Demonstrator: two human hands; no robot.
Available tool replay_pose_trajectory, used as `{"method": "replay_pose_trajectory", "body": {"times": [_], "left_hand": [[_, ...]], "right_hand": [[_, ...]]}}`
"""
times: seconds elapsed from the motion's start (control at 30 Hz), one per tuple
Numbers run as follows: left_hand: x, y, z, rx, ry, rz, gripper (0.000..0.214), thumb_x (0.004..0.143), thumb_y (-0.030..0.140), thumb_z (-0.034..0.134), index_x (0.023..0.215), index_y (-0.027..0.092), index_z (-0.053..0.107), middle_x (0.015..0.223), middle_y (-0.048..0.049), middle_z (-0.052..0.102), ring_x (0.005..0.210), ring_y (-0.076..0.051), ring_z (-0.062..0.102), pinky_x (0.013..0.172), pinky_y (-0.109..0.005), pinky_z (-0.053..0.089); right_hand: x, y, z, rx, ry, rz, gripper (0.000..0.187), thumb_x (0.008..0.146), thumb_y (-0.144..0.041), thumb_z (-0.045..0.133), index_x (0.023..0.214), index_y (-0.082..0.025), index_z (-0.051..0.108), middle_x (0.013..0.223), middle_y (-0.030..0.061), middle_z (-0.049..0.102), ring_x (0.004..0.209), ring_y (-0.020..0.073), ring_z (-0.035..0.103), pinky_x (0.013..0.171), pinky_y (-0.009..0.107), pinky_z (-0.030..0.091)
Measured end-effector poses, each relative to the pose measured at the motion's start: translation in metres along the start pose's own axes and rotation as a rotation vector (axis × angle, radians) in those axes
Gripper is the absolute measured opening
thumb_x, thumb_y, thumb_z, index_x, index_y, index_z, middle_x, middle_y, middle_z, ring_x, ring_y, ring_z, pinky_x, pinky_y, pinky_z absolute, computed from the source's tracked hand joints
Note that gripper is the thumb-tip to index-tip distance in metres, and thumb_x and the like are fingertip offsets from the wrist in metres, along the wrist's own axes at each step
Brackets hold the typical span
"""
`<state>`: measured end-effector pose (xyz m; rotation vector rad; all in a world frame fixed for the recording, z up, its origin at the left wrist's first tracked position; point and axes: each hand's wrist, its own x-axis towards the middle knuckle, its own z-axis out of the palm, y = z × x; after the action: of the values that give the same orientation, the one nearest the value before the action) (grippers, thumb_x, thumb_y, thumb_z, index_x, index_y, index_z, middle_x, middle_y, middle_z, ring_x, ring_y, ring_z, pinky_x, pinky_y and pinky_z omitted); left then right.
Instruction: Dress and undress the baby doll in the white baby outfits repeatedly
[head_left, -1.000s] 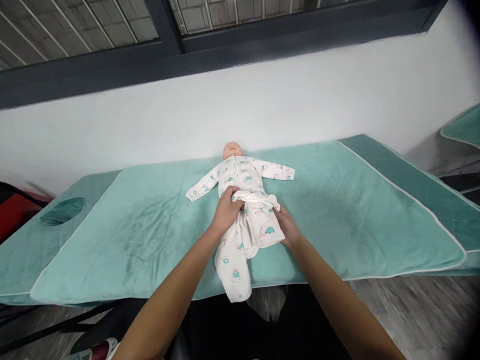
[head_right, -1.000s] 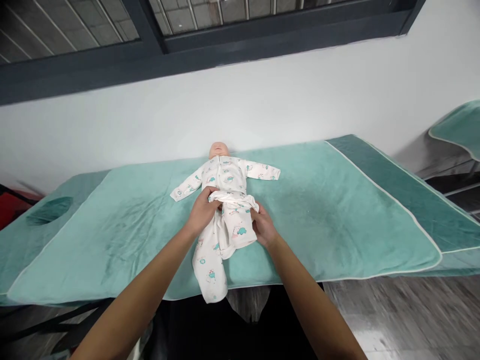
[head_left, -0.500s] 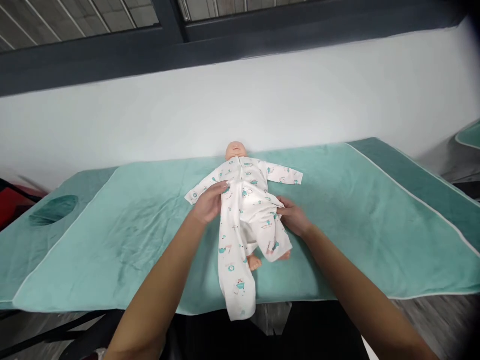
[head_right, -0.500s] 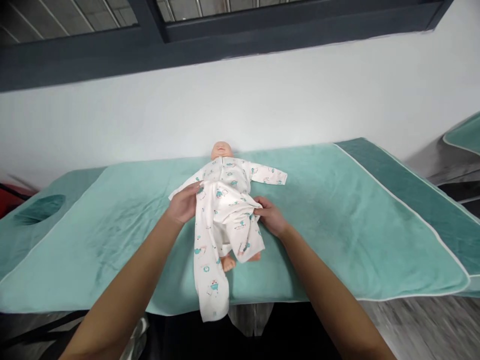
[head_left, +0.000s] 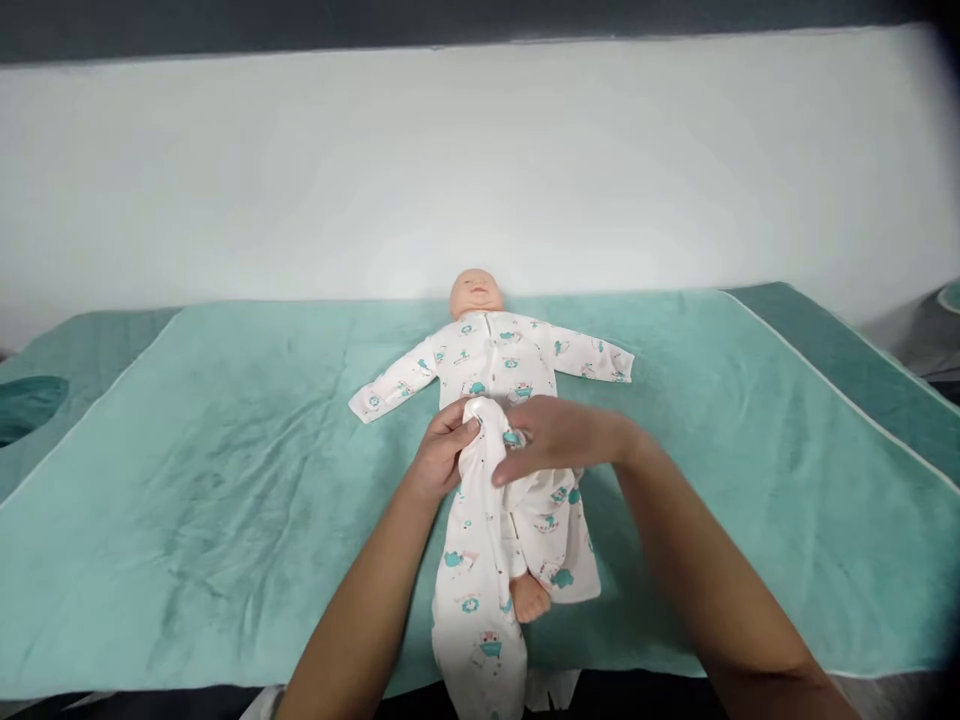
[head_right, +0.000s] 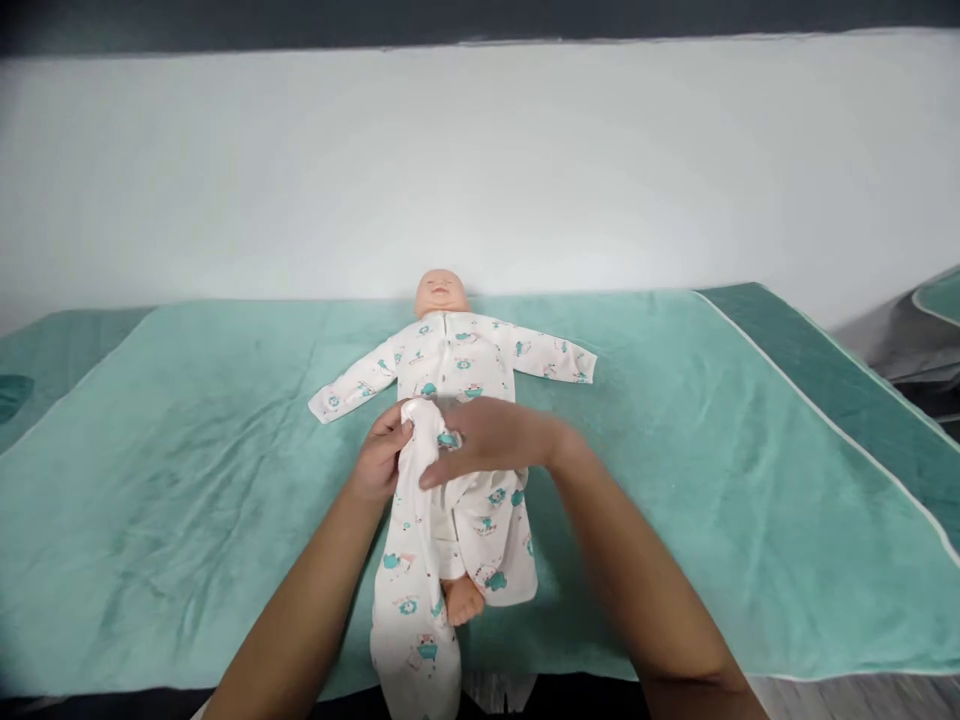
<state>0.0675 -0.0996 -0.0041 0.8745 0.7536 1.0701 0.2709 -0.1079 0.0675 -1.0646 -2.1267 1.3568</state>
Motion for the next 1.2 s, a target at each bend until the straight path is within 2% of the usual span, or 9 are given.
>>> {"method": "replay_pose_trajectory", "body": {"times": [0.13,0.3,0.37,0.53,0.67,0.73,0.93,1.1,1.2], "left_hand": [[0.001,-0.001,-0.004,-0.012,0.009,0.013,0.048,0.061,0.054,0.085,0.090,0.018,0.073,0.076,-0.0023,0.070,0.068,-0.016,0.063,0.065,-0.027,0.048],[0.001,0.009,-0.021,0.199,-0.383,-0.156,0.056,0.052,0.047,0.091,0.094,0.014,0.074,0.083,-0.0062,0.071,0.075,-0.021,0.064,0.065,-0.027,0.046],[0.000,0.011,-0.023,0.220,-0.420,-0.182,0.051,0.052,0.040,0.092,0.092,0.015,0.073,0.081,-0.0047,0.070,0.071,-0.018,0.062,0.064,-0.026,0.045],[-0.004,0.005,-0.012,0.072,-0.082,-0.049,0.043,0.061,0.048,0.087,0.088,0.018,0.072,0.085,-0.0047,0.072,0.075,-0.019,0.065,0.067,-0.029,0.051],[-0.008,0.005,-0.002,-0.120,0.117,0.048,0.043,0.065,0.052,0.083,0.094,0.024,0.069,0.093,-0.0019,0.073,0.082,-0.021,0.068,0.073,-0.033,0.056],[-0.010,0.006,-0.001,-0.157,0.141,0.032,0.038,0.068,0.048,0.082,0.094,0.025,0.068,0.090,-0.0005,0.073,0.078,-0.020,0.067,0.072,-0.033,0.056],[-0.011,0.012,-0.006,-0.032,-0.002,-0.068,0.040,0.068,0.051,0.081,0.091,0.020,0.071,0.076,-0.0029,0.069,0.066,-0.018,0.064,0.061,-0.029,0.052],[-0.012,0.027,-0.013,0.243,-0.362,-0.211,0.051,0.052,0.044,0.091,0.090,0.014,0.074,0.078,-0.0043,0.070,0.071,-0.020,0.064,0.061,-0.027,0.049],[-0.012,0.026,-0.011,0.305,-0.374,-0.224,0.040,0.053,0.034,0.092,0.082,0.014,0.074,0.075,-0.0029,0.069,0.066,-0.017,0.061,0.058,-0.025,0.048]], "right_hand": [[0.017,0.024,0.026,0.359,0.070,-0.033,0.023,0.074,-0.038,0.077,0.083,-0.018,0.072,0.076,-0.0013,0.067,0.067,0.0134,0.057,0.064,0.024,0.043],[0.006,0.049,0.031,0.980,0.427,-0.027,0.020,0.063,-0.029,0.077,0.079,-0.018,0.069,0.070,-0.0012,0.066,0.061,0.0137,0.057,0.060,0.025,0.047],[0.004,0.048,0.030,1.055,0.452,-0.026,0.022,0.058,-0.025,0.076,0.078,-0.018,0.070,0.070,-0.0002,0.067,0.060,0.0148,0.058,0.058,0.025,0.048],[0.001,0.047,0.027,1.071,0.380,0.025,0.024,0.054,-0.024,0.075,0.077,-0.020,0.072,0.062,-0.0011,0.065,0.054,0.0153,0.058,0.054,0.027,0.050],[-0.002,0.046,0.028,0.898,0.122,0.041,0.027,0.065,-0.034,0.080,0.085,-0.016,0.072,0.051,-0.0047,0.055,0.038,0.0079,0.041,0.037,0.021,0.036],[-0.001,0.042,0.027,0.750,0.009,-0.007,0.036,0.068,-0.031,0.082,0.100,-0.016,0.072,0.064,-0.0034,0.063,0.046,0.0083,0.049,0.042,0.019,0.040],[0.003,0.044,0.030,0.649,-0.105,-0.076,0.022,0.075,-0.034,0.080,0.084,-0.015,0.074,0.078,0.0015,0.070,0.071,0.0144,0.063,0.065,0.024,0.053],[0.011,0.055,0.053,0.967,0.353,-0.060,0.038,0.068,-0.048,0.084,0.088,-0.017,0.072,0.078,0.0032,0.071,0.069,0.0175,0.065,0.067,0.029,0.054],[0.015,0.055,0.058,1.009,0.400,-0.054,0.046,0.069,-0.056,0.081,0.090,-0.017,0.071,0.077,0.0050,0.071,0.068,0.0194,0.066,0.065,0.031,0.054]]}}
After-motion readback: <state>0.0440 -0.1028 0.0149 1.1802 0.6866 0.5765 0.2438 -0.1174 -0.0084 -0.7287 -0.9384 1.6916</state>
